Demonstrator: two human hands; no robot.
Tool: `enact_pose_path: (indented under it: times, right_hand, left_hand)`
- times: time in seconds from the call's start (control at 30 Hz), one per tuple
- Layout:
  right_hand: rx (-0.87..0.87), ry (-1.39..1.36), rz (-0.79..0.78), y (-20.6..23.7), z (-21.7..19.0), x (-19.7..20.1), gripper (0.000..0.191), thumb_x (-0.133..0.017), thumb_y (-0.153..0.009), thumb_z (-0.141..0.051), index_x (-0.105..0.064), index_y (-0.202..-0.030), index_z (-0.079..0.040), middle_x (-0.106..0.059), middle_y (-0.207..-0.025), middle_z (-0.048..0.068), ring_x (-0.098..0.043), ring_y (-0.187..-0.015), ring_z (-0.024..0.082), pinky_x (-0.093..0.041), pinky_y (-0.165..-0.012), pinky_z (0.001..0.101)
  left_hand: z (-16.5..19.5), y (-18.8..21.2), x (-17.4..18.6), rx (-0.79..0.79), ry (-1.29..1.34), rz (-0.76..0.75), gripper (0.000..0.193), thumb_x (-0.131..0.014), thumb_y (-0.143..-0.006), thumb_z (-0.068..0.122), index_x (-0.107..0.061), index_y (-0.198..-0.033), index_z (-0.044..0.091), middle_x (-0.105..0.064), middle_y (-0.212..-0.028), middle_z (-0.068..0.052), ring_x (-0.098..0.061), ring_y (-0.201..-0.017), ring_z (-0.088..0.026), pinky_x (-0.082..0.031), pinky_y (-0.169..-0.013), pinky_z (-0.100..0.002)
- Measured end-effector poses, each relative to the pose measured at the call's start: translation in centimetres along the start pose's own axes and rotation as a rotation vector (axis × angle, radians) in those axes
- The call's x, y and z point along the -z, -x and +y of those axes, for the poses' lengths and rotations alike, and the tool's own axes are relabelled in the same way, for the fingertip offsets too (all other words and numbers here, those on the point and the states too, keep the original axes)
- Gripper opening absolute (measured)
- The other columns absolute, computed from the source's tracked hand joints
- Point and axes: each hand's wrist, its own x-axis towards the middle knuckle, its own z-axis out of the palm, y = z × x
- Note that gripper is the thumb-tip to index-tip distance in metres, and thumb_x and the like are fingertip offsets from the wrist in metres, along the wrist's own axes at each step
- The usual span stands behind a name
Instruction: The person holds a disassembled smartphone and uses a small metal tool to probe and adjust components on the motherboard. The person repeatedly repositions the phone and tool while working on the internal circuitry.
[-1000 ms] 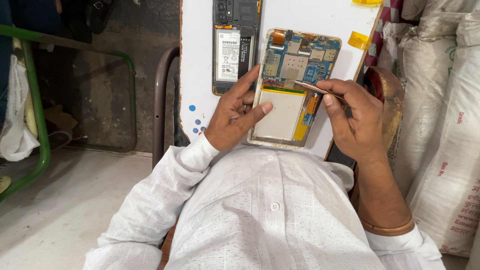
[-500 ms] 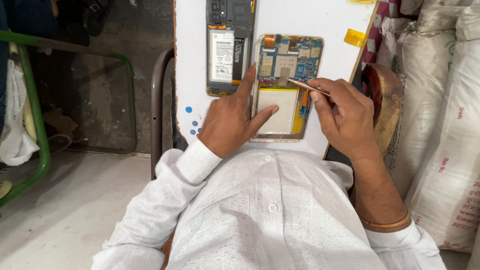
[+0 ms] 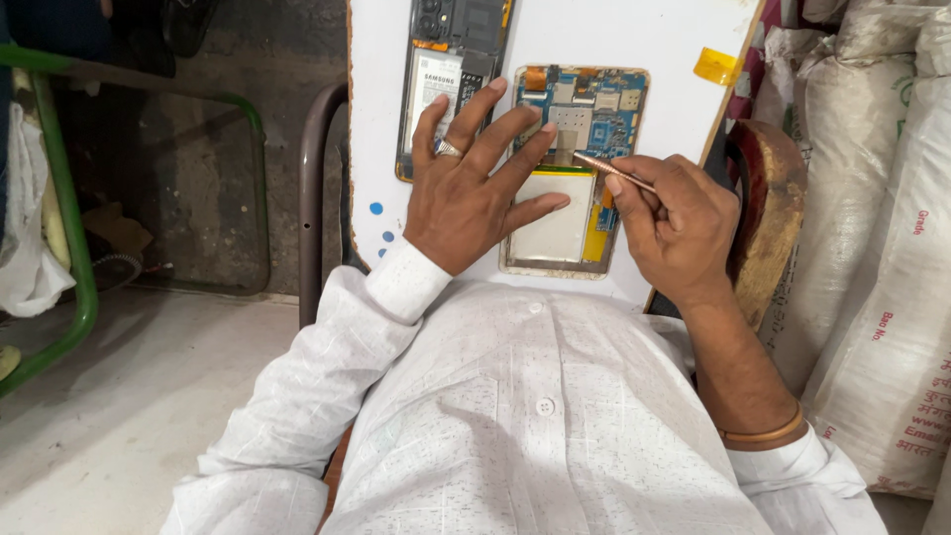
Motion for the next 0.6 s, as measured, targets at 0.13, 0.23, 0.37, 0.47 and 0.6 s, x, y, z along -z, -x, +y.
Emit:
enact_pose_path:
  times: [0.13,0.23,0.37,0.47,0.6]
  right_hand:
    - [0.051,0.041,-0.004,0.06,0.85,-0.11,0.014,-0.078,-0.104,-0.008,-0.074,-0.114,0.000,-0.065,-0.080,0.007,-0.059,-0.062,0.008,-0.043,-0.053,0.0247]
    - [0.084,0.040,-0.018,-0.01,1.16,-0.05,0.013,-0.078,-0.103,-0.008,-0.073,-0.112,0.000,-0.065,-0.080,0.007,-0.059,-0.062,0.009,-0.043,-0.053,0.0253]
    - [0.065,0.018,-0.022,0.16,1.15,-0.16,0.012,-0.077,-0.105,-0.008,-0.073,-0.114,0.000,-0.066,-0.083,0.007,-0.060,-0.063,0.008,-0.044,-0.053,0.0240]
    - [0.037,0.009,-0.001,0.29,1.10,-0.30,0.014,-0.076,-0.104,-0.008,-0.073,-0.115,0.001,-0.065,-0.081,0.007,-0.059,-0.062,0.008,-0.043,-0.051,0.0237]
    - [0.029,0.000,0.015,0.34,0.95,-0.33,0.015,-0.076,-0.106,-0.008,-0.073,-0.117,0.001,-0.066,-0.084,0.007,-0.059,-0.064,0.007,-0.044,-0.053,0.0231]
  left_hand:
    - [-0.27,0.18,-0.46,0.002,0.002,-0.008,0.064,-0.072,-0.099,0.068,-0.064,-0.144,0.024,-0.048,-0.148,0.001,-0.026,-0.154,-0.021,-0.010,-0.130,-0.053]
    - [-0.28,0.19,-0.45,0.017,-0.004,-0.038,0.063,-0.071,-0.099,0.069,-0.063,-0.142,0.024,-0.048,-0.148,0.001,-0.027,-0.153,-0.021,-0.009,-0.129,-0.054]
    - [-0.34,0.23,-0.40,0.017,-0.010,-0.040,0.062,-0.070,-0.099,0.070,-0.063,-0.142,0.026,-0.048,-0.148,0.002,-0.027,-0.153,-0.021,-0.009,-0.130,-0.053]
    - [-0.37,0.22,-0.41,0.022,-0.007,-0.048,0.062,-0.070,-0.099,0.070,-0.063,-0.142,0.026,-0.049,-0.147,0.001,-0.028,-0.152,-0.022,-0.009,-0.130,-0.053]
    - [-0.34,0.24,-0.44,0.023,0.000,-0.038,0.063,-0.070,-0.099,0.070,-0.062,-0.143,0.026,-0.049,-0.147,0.001,-0.028,-0.152,-0.021,-0.008,-0.130,-0.052]
